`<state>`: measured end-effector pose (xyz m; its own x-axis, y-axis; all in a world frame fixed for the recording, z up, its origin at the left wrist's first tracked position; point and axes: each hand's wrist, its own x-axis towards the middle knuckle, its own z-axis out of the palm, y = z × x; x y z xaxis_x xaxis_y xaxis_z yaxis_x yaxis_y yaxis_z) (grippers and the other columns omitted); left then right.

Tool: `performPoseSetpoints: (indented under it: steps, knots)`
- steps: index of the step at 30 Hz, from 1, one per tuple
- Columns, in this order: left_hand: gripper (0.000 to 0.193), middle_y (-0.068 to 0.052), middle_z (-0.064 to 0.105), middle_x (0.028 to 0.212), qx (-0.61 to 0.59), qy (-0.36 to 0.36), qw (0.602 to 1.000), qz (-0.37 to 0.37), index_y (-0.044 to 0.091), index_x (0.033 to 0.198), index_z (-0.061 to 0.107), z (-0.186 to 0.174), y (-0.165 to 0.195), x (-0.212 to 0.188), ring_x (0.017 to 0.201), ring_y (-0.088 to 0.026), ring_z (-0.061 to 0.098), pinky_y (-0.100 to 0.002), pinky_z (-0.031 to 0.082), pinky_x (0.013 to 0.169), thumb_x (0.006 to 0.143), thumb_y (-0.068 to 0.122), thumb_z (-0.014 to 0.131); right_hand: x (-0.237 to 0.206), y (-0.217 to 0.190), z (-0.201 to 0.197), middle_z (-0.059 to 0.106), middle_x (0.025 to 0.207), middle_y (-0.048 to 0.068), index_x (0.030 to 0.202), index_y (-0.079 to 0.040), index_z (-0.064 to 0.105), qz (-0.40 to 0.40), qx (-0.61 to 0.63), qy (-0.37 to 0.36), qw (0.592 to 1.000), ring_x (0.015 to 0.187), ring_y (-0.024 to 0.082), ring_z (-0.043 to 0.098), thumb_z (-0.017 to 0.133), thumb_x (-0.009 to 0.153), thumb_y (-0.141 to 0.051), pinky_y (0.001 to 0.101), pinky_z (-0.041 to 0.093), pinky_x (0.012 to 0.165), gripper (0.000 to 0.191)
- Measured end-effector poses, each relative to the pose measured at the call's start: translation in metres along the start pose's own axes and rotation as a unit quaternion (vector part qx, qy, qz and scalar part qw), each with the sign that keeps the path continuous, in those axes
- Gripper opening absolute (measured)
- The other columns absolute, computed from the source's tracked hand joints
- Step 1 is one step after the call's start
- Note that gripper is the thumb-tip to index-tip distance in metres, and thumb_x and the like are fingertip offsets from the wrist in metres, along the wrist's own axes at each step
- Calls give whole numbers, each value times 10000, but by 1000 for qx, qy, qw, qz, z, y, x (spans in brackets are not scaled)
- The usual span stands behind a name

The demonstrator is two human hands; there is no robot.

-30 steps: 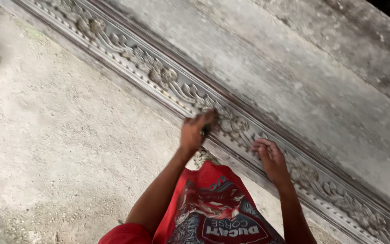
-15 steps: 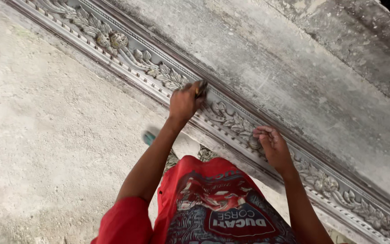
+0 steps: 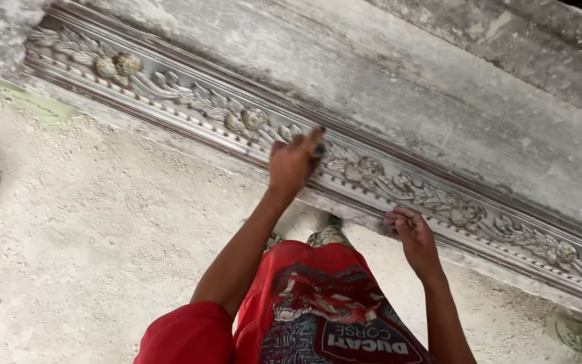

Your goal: The person scrubs a long decorative molding with a brush, then mixes a white powder with water in a bucket using a trowel and brush. They carry the bucket to a tap, fill a pink cup with water, and pour it into the bucket.

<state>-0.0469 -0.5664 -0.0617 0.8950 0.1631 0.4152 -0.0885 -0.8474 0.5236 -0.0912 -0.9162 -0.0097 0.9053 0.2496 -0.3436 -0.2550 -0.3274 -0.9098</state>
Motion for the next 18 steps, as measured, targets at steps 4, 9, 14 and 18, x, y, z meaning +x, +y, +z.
performPoseSetpoints:
  steps: [4,9,14,18]
  knots:
    - [558,-95,720,867,68,-69,993,-69,272,1350,568,-35,-64,22,623,-285,699,-496,562,676,855,317,821,-2,-12,46,680,1261,119,1359,0,556,14,-18,-10,1000,1141,201,657,543,1045,-266,356,526,970,411]
    - [550,-132,697,921,48,-190,970,-145,247,1383,552,-73,-123,47,676,-298,702,-440,596,587,898,355,790,23,-25,92,678,1260,118,1359,3,554,-20,-25,-32,999,1147,207,659,535,1055,-257,352,519,987,400]
    - [571,-126,723,985,65,-82,991,-83,234,1379,568,-96,-160,42,672,-330,715,-477,560,742,873,310,822,67,-38,142,668,1253,146,1353,27,543,-61,26,-66,996,1143,220,649,556,1069,-250,361,525,1009,396]
    - [731,-152,724,1062,17,2,998,-52,161,1459,511,-120,-177,19,772,-317,726,-461,542,795,805,237,830,108,-57,182,675,1270,136,1381,5,529,-39,28,-67,997,1136,209,662,539,1058,-261,351,535,985,419]
